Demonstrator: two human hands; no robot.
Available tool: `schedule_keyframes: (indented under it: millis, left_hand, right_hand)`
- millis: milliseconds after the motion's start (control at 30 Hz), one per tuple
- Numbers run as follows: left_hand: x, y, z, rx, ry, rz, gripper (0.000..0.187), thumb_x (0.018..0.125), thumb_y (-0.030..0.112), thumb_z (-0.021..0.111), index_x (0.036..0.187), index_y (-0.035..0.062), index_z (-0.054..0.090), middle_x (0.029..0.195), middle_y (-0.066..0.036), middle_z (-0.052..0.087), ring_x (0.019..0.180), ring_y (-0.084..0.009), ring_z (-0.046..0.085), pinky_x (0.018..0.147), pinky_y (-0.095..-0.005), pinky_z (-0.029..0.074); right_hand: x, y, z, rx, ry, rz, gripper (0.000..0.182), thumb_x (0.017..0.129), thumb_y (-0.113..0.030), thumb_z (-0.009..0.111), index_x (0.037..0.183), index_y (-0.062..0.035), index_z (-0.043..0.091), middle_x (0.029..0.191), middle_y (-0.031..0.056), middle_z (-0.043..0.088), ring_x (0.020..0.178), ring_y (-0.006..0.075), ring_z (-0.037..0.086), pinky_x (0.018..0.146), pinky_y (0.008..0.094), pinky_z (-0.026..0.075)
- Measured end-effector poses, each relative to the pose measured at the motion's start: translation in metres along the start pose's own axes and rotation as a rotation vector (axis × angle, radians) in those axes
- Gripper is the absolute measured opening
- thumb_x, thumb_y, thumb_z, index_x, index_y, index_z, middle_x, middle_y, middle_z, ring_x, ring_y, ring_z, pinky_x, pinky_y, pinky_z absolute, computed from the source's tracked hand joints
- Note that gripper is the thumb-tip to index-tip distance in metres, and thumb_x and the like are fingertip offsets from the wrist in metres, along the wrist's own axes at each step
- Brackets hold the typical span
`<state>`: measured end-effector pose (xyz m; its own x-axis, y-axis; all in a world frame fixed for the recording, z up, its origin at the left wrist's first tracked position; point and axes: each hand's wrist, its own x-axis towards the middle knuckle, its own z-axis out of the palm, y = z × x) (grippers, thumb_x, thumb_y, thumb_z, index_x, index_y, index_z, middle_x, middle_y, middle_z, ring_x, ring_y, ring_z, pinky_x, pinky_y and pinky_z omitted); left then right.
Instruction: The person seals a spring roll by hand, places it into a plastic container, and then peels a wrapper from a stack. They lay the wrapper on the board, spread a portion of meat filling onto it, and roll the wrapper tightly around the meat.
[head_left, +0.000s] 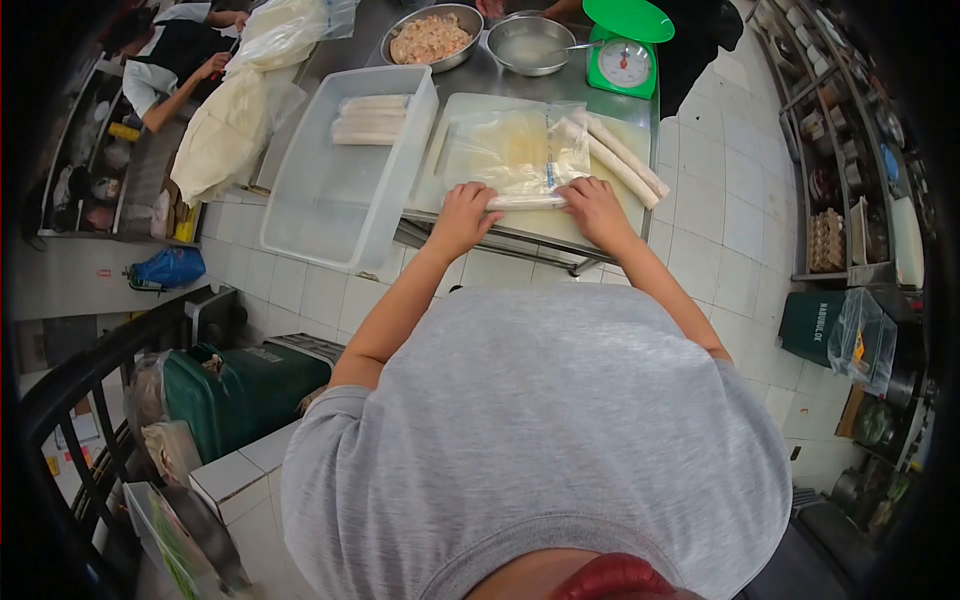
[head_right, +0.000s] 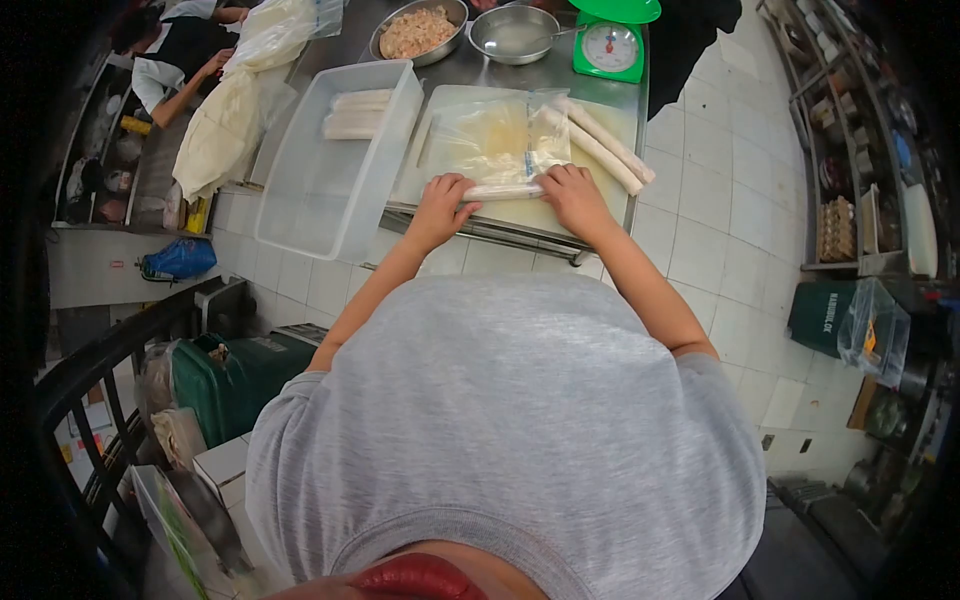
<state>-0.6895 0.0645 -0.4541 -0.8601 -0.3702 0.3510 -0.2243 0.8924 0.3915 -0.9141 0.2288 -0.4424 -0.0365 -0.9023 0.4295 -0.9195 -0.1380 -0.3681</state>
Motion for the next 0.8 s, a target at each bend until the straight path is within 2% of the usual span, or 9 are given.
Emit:
schedule_keyframes:
  millis: [100, 300, 433, 533, 633, 800]
  left_hand:
    - [0.002, 0.005, -0.007, 0.016, -0.056, -0.013, 0.039, 0.080, 0.029, 0.067, 0.109, 0.0056, 0.057, 0.107, -0.013, 0.054, 0.099, -0.0325, 0.050, 0.084, -0.0414, 0.040]
    - [0.020, 0.015, -0.012, 0.006, -0.075, -0.037, 0.037, 0.082, 0.038, 0.065, 0.097, 0.0044, 0.064, 0.098, -0.013, 0.057, 0.092, -0.0319, 0.053, 0.080, -0.0401, 0.042]
    - [0.040, 0.009, -0.007, -0.065, -0.176, -0.073, 0.035, 0.083, 0.040, 0.064, 0.088, 0.0058, 0.067, 0.087, -0.013, 0.059, 0.086, -0.0312, 0.056, 0.075, -0.0387, 0.044]
    - [0.051, 0.001, -0.005, -0.103, -0.303, -0.179, 0.035, 0.084, 0.039, 0.063, 0.086, 0.0052, 0.068, 0.081, -0.013, 0.061, 0.080, -0.0314, 0.058, 0.071, -0.0385, 0.045]
    - [0.062, -0.006, -0.012, -0.189, -0.464, -0.245, 0.035, 0.085, 0.038, 0.061, 0.086, 0.0036, 0.068, 0.080, -0.014, 0.063, 0.075, -0.0292, 0.059, 0.069, -0.0375, 0.046]
    - [0.075, -0.018, -0.016, -0.230, -0.676, -0.252, 0.039, 0.086, 0.043, 0.060, 0.086, 0.0054, 0.069, 0.081, -0.013, 0.067, 0.071, -0.0241, 0.060, 0.068, -0.0351, 0.048]
  right_hand:
    - [-0.009, 0.006, -0.005, -0.036, -0.024, 0.074, 0.033, 0.076, -0.006, 0.060, 0.109, -0.0057, 0.057, 0.100, 0.0100, 0.055, 0.098, 0.0277, 0.050, 0.083, 0.0389, 0.038]
    - [-0.021, 0.017, -0.039, -0.307, 0.300, 0.336, 0.044, 0.072, -0.008, 0.062, 0.116, -0.0049, 0.053, 0.103, 0.0135, 0.053, 0.097, 0.0307, 0.050, 0.082, 0.0423, 0.038]
    - [-0.015, 0.040, -0.018, -0.398, 0.106, 0.472, 0.043, 0.071, -0.012, 0.066, 0.112, -0.0037, 0.054, 0.099, 0.0139, 0.054, 0.096, 0.0305, 0.052, 0.080, 0.0438, 0.041]
    - [-0.001, 0.047, -0.009, -0.368, 0.052, 0.530, 0.036, 0.073, -0.017, 0.067, 0.105, -0.0038, 0.058, 0.096, 0.0151, 0.054, 0.094, 0.0313, 0.053, 0.078, 0.0448, 0.043]
    - [0.005, 0.055, 0.010, -0.336, 0.103, 0.532, 0.029, 0.074, -0.019, 0.065, 0.097, -0.0020, 0.060, 0.094, 0.0188, 0.056, 0.089, 0.0349, 0.056, 0.076, 0.0456, 0.046]
    - [0.006, 0.050, -0.026, -0.050, 0.025, 0.771, 0.032, 0.077, -0.024, 0.063, 0.098, 0.0004, 0.061, 0.093, 0.0218, 0.062, 0.084, 0.0379, 0.061, 0.074, 0.0455, 0.049]
